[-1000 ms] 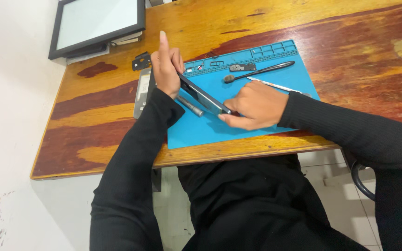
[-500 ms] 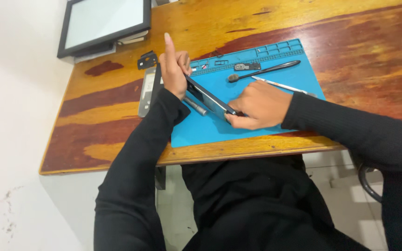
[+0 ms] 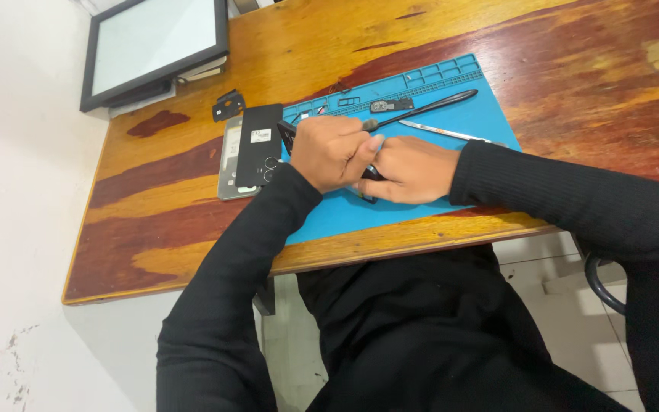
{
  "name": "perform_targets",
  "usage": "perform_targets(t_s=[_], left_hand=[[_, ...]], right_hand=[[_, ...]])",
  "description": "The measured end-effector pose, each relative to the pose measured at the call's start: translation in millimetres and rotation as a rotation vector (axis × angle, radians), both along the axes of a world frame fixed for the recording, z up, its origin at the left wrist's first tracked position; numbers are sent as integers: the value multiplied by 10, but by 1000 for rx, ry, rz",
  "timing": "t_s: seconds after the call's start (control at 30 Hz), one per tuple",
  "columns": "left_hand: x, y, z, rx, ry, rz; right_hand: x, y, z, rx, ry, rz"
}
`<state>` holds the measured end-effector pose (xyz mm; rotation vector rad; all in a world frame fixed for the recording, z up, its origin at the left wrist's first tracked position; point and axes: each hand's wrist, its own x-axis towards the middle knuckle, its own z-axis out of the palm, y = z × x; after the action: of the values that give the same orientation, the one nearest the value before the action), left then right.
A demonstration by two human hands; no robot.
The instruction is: The person removes adhesive from a new phone battery using a metal tool, then places the battery into the phone chassis and secures it by screwing in screws with a screwdriver. The person handles the battery, phone chassis, and screws throughout the process.
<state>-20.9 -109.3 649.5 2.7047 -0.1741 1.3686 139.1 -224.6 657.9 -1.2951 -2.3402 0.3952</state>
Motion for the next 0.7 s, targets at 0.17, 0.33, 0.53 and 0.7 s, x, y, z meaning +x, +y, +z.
perform_targets(t_s=[0.17,0.33,0.53,0.7], left_hand=[[-35,22,-81,-85,-21,-2],[-75,37,-103,-71,-22,-44],[-146,120,-66,-104,-16,-85],[-251,423,-50,-279,-25,234]], right_hand=[[-60,19,-15,-209,-120,-123],[-98,-9,4,-84,-134,-82],[-109,-19,44,-113,-140,-126],[-62,-10,8,31,-52,-154]])
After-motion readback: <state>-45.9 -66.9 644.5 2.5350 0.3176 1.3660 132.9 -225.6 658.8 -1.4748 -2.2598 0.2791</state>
